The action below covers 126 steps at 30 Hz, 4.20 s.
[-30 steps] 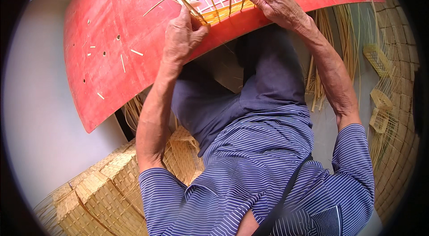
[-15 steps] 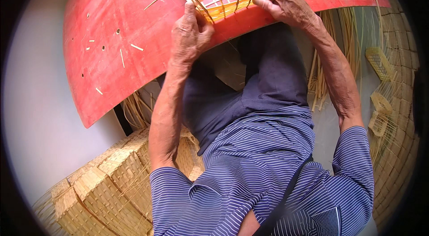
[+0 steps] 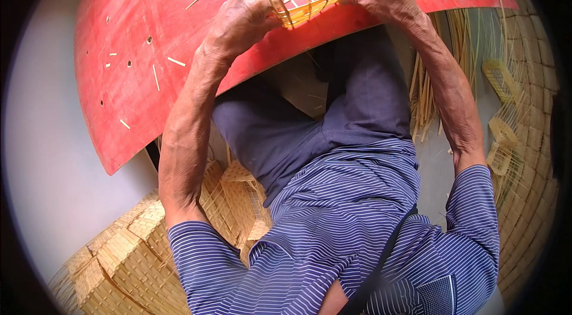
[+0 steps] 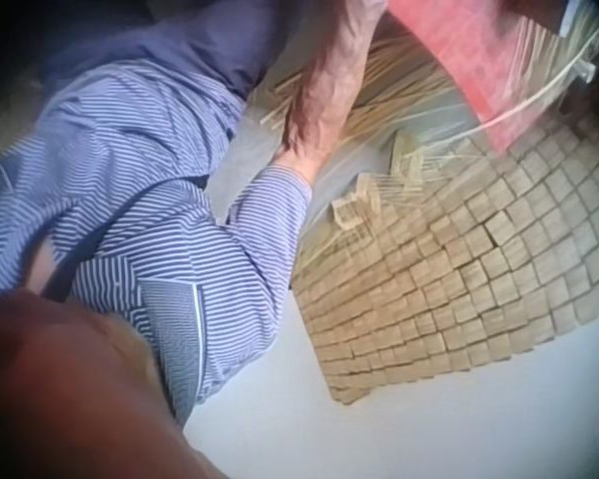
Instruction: The person weaves thin bamboo strips into a rectangular basket frame using a red perforated board as a jig. They interlace the strips by hand, adjust the frame, and occasionally tap it to tighten the weave.
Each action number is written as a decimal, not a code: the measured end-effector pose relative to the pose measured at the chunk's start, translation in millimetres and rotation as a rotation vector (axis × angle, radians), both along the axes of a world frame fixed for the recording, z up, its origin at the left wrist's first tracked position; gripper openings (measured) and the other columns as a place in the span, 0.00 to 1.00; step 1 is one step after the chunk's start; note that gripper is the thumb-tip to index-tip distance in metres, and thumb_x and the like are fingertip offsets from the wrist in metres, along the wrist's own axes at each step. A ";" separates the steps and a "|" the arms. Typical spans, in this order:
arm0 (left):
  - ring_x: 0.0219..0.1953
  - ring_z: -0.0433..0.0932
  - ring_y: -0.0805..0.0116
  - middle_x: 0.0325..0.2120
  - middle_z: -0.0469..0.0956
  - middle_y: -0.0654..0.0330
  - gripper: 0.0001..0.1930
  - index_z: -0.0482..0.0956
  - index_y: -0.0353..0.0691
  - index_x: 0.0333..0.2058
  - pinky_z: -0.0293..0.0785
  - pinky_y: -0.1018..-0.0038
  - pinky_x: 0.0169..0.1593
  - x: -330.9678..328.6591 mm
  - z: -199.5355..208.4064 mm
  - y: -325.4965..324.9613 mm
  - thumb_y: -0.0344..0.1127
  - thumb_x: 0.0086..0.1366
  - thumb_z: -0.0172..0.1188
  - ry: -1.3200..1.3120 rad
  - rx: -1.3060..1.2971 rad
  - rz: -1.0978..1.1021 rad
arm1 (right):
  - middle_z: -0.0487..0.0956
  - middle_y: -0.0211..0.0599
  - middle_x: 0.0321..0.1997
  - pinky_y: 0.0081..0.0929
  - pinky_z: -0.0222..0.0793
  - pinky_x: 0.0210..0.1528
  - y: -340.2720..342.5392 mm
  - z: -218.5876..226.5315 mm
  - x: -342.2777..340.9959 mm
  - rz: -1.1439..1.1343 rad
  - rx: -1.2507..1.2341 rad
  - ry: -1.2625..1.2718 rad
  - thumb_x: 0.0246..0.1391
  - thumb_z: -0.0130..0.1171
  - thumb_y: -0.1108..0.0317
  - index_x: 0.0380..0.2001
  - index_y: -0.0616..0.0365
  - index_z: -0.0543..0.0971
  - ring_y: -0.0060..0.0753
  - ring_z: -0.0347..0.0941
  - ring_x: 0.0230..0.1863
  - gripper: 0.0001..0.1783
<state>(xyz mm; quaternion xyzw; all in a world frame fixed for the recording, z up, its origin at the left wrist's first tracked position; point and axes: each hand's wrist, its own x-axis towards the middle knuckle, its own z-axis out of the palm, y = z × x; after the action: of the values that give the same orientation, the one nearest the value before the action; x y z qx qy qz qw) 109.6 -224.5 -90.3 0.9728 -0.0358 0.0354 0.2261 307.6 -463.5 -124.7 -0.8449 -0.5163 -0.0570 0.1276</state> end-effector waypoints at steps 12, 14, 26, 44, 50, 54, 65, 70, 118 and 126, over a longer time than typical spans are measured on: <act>0.28 0.78 0.45 0.21 0.77 0.49 0.12 0.76 0.43 0.46 0.74 0.53 0.33 -0.9 -8.5 -28.4 0.35 0.65 0.57 -0.119 0.122 0.040 | 0.82 0.39 0.28 0.27 0.77 0.33 -21.7 10.8 -48.8 -0.009 0.788 0.219 0.52 0.71 0.67 0.37 0.60 0.78 0.30 0.81 0.30 0.13; 0.27 0.79 0.48 0.23 0.79 0.50 0.15 0.75 0.46 0.50 0.74 0.55 0.33 -2.0 -4.7 -38.1 0.36 0.65 0.57 -0.189 0.218 0.093 | 0.81 0.41 0.30 0.33 0.76 0.34 -31.0 -1.4 -60.5 -0.026 0.632 0.273 0.53 0.69 0.67 0.35 0.59 0.79 0.41 0.82 0.31 0.10; 0.29 0.77 0.60 0.35 0.71 0.63 0.15 0.79 0.54 0.45 0.75 0.62 0.33 -9.8 -10.9 -53.3 0.35 0.58 0.67 -0.496 0.300 0.267 | 0.78 0.39 0.30 0.38 0.74 0.38 -10.0 -14.0 -70.8 0.178 0.423 0.114 0.53 0.67 0.60 0.31 0.56 0.76 0.44 0.77 0.35 0.13; 0.37 0.81 0.50 0.35 0.80 0.55 0.16 0.76 0.45 0.47 0.78 0.59 0.37 8.8 -9.9 -37.9 0.29 0.60 0.62 -0.300 0.072 0.033 | 0.79 0.39 0.28 0.40 0.74 0.40 -1.4 -14.8 -59.6 0.200 0.323 0.102 0.53 0.67 0.57 0.30 0.56 0.75 0.43 0.80 0.36 0.15; 0.38 0.81 0.50 0.36 0.81 0.56 0.08 0.81 0.45 0.40 0.78 0.58 0.40 21.9 -4.9 -38.3 0.29 0.61 0.61 -0.266 -0.001 -0.078 | 0.79 0.39 0.26 0.39 0.74 0.37 2.1 -23.4 -52.8 0.219 0.333 0.061 0.53 0.67 0.57 0.29 0.56 0.75 0.43 0.80 0.34 0.15; 0.38 0.81 0.50 0.35 0.81 0.56 0.08 0.81 0.44 0.40 0.78 0.58 0.40 23.9 -1.7 -33.7 0.29 0.62 0.60 -0.206 -0.004 -0.100 | 0.78 0.39 0.25 0.38 0.75 0.35 -1.4 -14.6 -57.5 0.222 0.360 0.101 0.53 0.66 0.61 0.31 0.58 0.75 0.44 0.80 0.33 0.13; 0.34 0.83 0.53 0.33 0.82 0.53 0.09 0.80 0.42 0.43 0.78 0.61 0.35 37.5 -5.2 -34.3 0.29 0.63 0.59 -0.143 0.081 -0.197 | 0.83 0.44 0.44 0.30 0.77 0.47 -12.7 -12.9 -95.9 0.113 0.741 0.627 0.55 0.62 0.78 0.54 0.61 0.75 0.40 0.82 0.46 0.22; 0.33 0.82 0.49 0.29 0.80 0.51 0.10 0.74 0.38 0.42 0.79 0.58 0.36 47.5 -15.8 -50.5 0.30 0.62 0.60 -0.289 0.050 -0.056 | 0.83 0.42 0.43 0.27 0.78 0.51 -14.3 -7.9 -93.0 0.011 0.737 0.804 0.58 0.60 0.80 0.57 0.60 0.72 0.30 0.81 0.45 0.23; 0.32 0.82 0.44 0.24 0.81 0.44 0.17 0.81 0.40 0.36 0.75 0.51 0.36 12.2 -19.3 -0.7 0.49 0.69 0.56 -0.217 0.161 0.394 | 0.75 0.53 0.19 0.47 0.72 0.28 7.2 9.0 -30.6 -0.043 0.325 0.107 0.58 0.58 0.69 0.34 0.68 0.73 0.57 0.77 0.24 0.11; 0.33 0.84 0.44 0.28 0.83 0.47 0.18 0.83 0.40 0.34 0.78 0.50 0.39 25.6 -3.6 -58.0 0.49 0.69 0.55 -0.075 0.192 0.537 | 0.78 0.49 0.18 0.44 0.73 0.25 27.5 15.9 -87.8 -0.058 0.630 0.017 0.55 0.63 0.67 0.47 0.64 0.74 0.49 0.79 0.22 0.19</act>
<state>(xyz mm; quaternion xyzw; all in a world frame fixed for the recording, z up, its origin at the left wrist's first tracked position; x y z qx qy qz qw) 135.2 -282.4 -93.9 0.9624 0.2117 0.1267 0.1139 219.8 -436.0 -108.8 -0.7786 -0.4477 -0.2107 0.3859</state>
